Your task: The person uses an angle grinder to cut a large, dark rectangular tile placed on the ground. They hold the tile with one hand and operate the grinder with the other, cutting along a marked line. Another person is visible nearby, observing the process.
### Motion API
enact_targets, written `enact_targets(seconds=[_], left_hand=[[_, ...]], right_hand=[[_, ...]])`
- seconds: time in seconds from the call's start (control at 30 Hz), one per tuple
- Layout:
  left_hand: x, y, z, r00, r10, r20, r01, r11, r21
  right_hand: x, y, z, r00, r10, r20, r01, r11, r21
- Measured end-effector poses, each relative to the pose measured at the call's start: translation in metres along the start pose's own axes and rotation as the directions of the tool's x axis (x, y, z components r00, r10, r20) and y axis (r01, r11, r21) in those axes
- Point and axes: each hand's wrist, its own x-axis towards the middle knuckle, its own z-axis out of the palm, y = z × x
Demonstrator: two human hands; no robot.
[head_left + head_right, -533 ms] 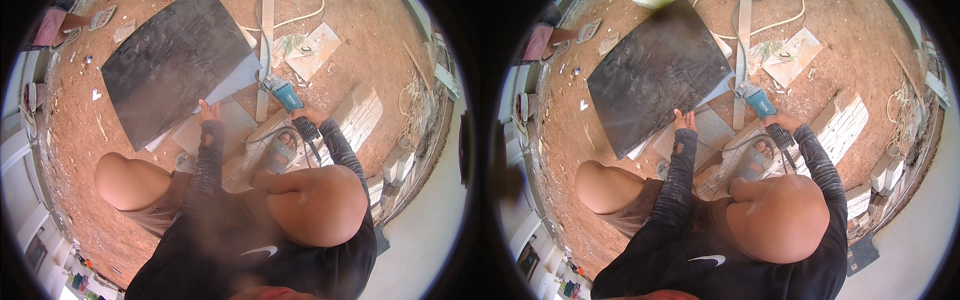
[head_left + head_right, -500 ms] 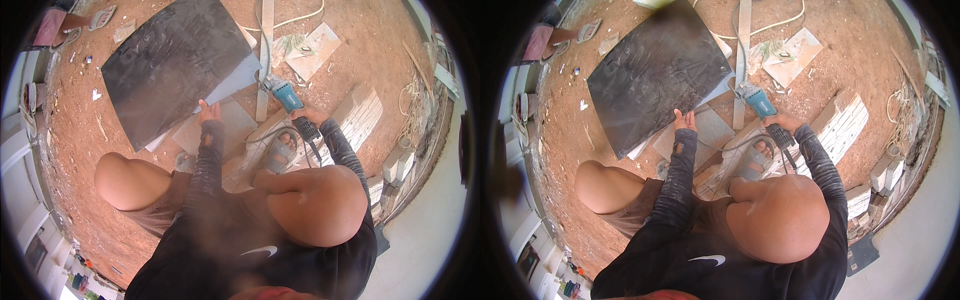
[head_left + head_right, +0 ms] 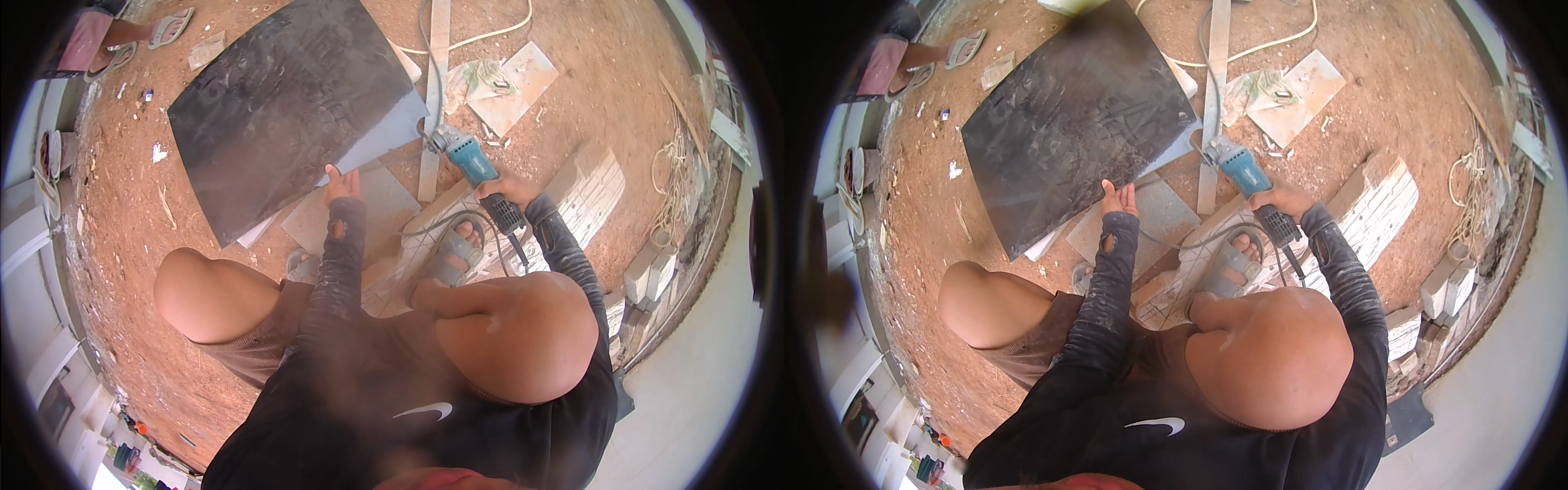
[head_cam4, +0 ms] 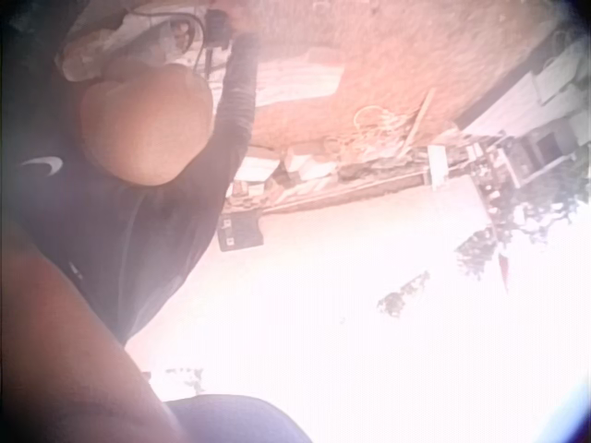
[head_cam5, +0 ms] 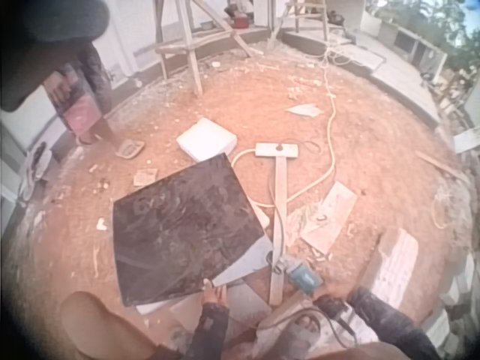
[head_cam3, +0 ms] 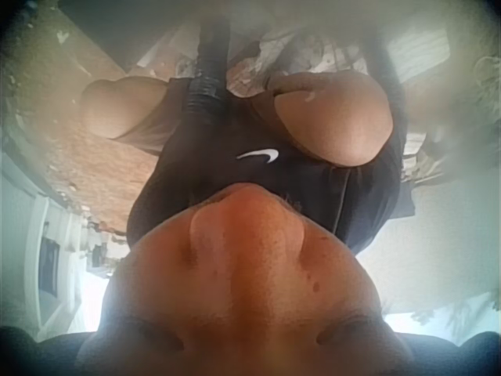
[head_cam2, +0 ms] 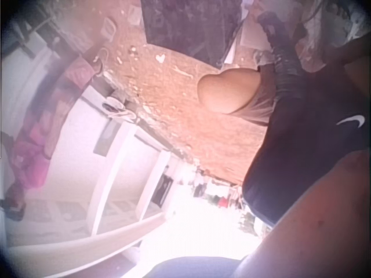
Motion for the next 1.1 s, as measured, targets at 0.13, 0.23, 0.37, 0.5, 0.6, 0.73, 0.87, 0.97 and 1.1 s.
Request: enact_targets(seconds=[0.13, 0.23, 0.37, 0.5, 0.6, 0.73, 0.87, 0.97, 1.1], left_hand=[[-0.001, -0.001, 0.0, 1.0, -0.005, 0.018, 0.005, 1.0, 0.004], [0.0, 0.0, -0.001, 1.0, -0.003, 0.018, 0.003, 1.0, -0.008], [0.0, 0.001, -0.002, 0.999, 0.004, 0.037, -0.004, 1.0, -0.01], [-0.007, -0.001, 0.005, 1.0, -0.02, -0.013, 0.02, 1.0, 0.0], [-0.004, 0.0, 0.003, 1.0, -0.018, -0.006, 0.018, 1.0, -0.011], [-0.002, 0.002, -0.001, 1.0, -0.001, 0.03, 0.002, 1.0, -0.016], [-0.003, 0.001, 0.001, 1.0, -0.008, 0.027, 0.008, 1.0, -0.019], [-0.003, 0.002, 0.002, 1.0, -0.012, 0.005, 0.012, 1.0, -0.024], [-0.005, 0.001, 0.002, 1.0, 0.0, 0.019, 0.0, 1.0, -0.003]], right_hand=[[0.002, 0.006, -0.001, 0.999, 0.032, -0.012, -0.032, 0.999, 0.024], [0.004, 0.006, 0.0, 1.0, -0.005, -0.011, 0.005, 1.0, 0.009], [0.001, 0.002, 0.002, 1.0, 0.001, -0.002, -0.001, 1.0, 0.003], [-0.006, -0.003, 0.001, 1.0, 0.014, -0.016, -0.014, 1.0, -0.014], [-0.003, 0.0, -0.003, 1.0, -0.002, -0.016, 0.002, 0.999, -0.049], [-0.006, -0.004, 0.0, 1.0, -0.004, 0.007, 0.004, 0.999, -0.051], [0.004, 0.004, -0.006, 1.0, -0.021, -0.005, 0.02, 0.999, -0.036], [0.005, 0.003, -0.007, 1.0, -0.006, 0.002, 0.006, 1.0, -0.012], [0.001, -0.002, -0.003, 1.0, 0.001, -0.006, -0.001, 1.0, -0.016]])
